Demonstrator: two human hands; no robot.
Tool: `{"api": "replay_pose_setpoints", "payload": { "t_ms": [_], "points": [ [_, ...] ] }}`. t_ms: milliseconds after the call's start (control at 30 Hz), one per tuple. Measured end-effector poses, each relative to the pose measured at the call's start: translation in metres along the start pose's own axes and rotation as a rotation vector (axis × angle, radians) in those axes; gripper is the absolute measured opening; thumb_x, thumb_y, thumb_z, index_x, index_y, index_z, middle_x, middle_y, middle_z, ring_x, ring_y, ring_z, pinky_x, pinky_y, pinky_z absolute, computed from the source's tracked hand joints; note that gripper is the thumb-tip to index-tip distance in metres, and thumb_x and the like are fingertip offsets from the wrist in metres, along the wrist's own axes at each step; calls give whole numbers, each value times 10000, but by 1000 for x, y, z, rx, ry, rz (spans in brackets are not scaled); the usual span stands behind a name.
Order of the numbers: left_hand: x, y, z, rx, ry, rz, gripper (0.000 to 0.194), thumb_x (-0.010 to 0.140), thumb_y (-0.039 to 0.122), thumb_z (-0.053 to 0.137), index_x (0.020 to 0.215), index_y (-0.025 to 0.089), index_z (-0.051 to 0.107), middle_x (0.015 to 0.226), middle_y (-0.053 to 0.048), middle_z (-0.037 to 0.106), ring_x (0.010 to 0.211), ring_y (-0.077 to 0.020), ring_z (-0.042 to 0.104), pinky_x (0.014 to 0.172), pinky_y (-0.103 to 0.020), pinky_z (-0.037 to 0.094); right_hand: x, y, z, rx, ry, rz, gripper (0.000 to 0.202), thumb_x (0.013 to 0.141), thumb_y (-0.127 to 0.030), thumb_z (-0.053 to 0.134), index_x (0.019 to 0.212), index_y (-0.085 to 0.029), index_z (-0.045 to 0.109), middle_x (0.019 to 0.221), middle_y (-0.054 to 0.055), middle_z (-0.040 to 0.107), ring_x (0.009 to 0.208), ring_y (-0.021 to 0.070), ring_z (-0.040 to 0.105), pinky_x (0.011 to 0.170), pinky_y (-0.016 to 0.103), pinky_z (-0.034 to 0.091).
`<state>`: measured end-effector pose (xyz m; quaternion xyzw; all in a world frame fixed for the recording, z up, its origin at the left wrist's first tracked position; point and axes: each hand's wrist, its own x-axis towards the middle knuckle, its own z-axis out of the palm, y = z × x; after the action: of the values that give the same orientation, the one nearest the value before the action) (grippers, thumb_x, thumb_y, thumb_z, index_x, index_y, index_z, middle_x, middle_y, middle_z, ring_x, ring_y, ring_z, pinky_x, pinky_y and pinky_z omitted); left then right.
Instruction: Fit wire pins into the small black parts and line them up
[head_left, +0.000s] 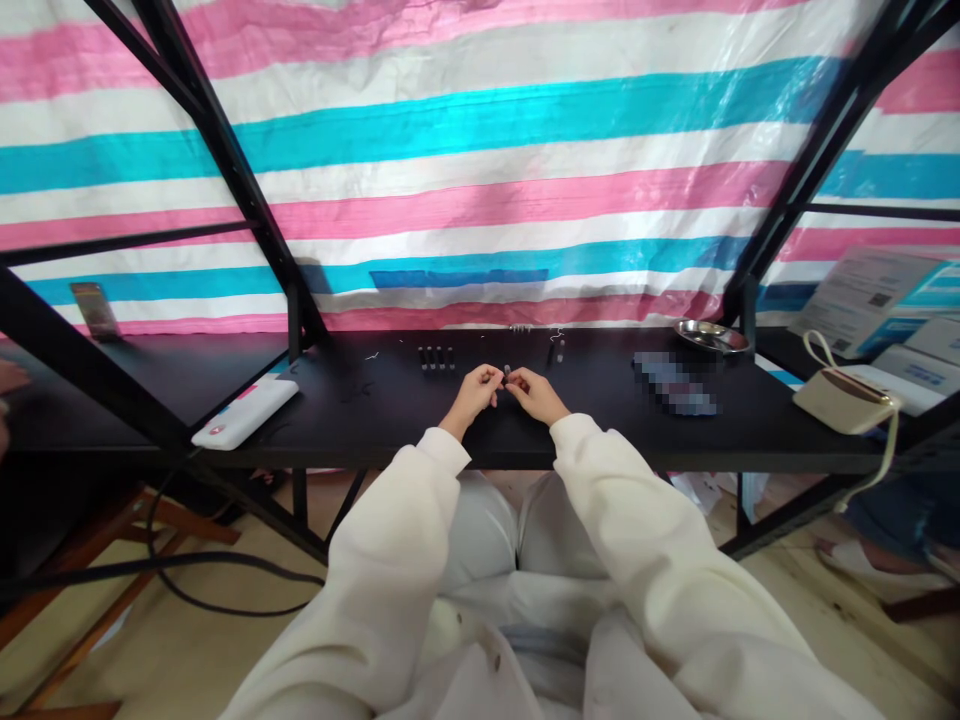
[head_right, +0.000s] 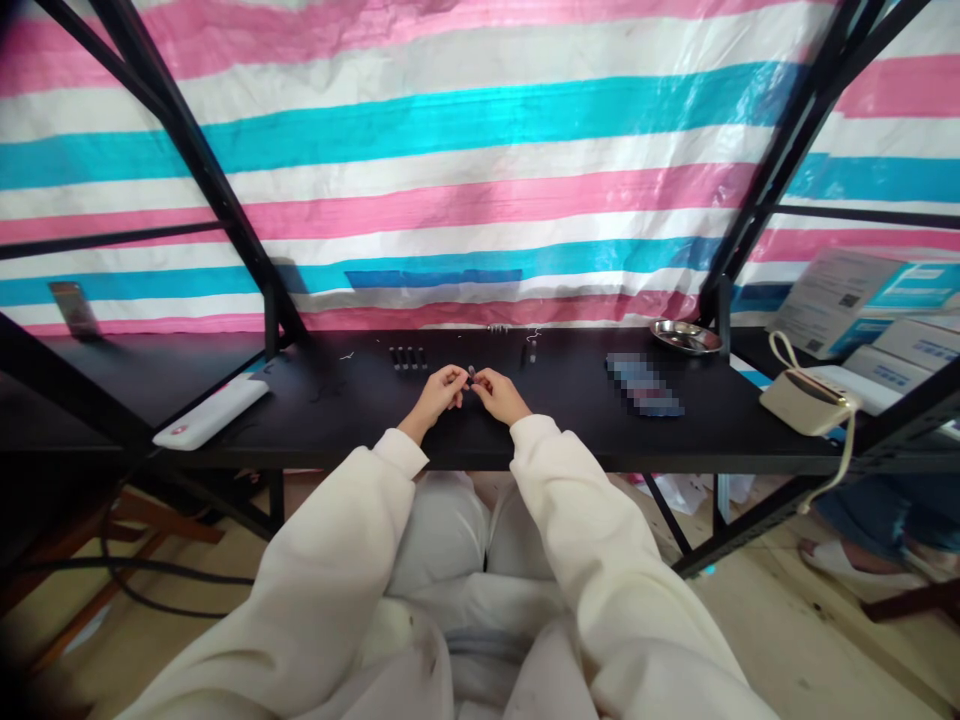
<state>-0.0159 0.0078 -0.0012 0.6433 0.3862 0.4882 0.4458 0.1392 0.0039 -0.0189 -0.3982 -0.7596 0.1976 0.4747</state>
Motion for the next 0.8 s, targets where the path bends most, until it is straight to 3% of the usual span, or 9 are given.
{"api": "replay_pose_setpoints", "payload": {
  "t_ms": [367, 500, 633, 800],
  "points": [
    [-1, 2, -1, -121, -48, -53, 220, 806, 360, 543, 811, 177, 419, 619, 46, 546, 333, -43, 470, 303, -147, 225, -1, -5, -2, -69, -42, -8, 209, 774, -272, 510, 932, -170, 602, 715, 9, 596, 597, 113, 509, 638, 255, 421],
    [-1, 4, -1, -133, -52, -61, 230, 805, 372, 537, 808, 186, 401, 590, 56, 540, 323, -44, 456, 304, -146, 221, 2, -7, -6, -70, -98, 10, 177, 759, -306, 546, 853, -172, 612, 669, -1, 596, 582, 111, 512, 612, 245, 418],
    [-1, 5, -1, -125, -17, -63, 237, 803, 385, 534, 799, 189, 400, 557, 65, 527, 305, -41, 429, 300, -148, 203, 13, 4, -19, -69, -94, 133, 184, 729, -341, 600, 748, -158, 605, 593, -3, 592, 558, 119, 535, 591, 241, 432],
    [-1, 2, 0, -98, -8, -42, 234, 787, 371, 550, 767, 185, 411, 547, 66, 514, 301, -40, 417, 300, -153, 202, 30, 37, -52, -304, 94, 428, 146, 704, -305, 640, 706, -159, 638, 631, 34, 643, 626, 147, 600, 646, 254, 458]
  ]
}}
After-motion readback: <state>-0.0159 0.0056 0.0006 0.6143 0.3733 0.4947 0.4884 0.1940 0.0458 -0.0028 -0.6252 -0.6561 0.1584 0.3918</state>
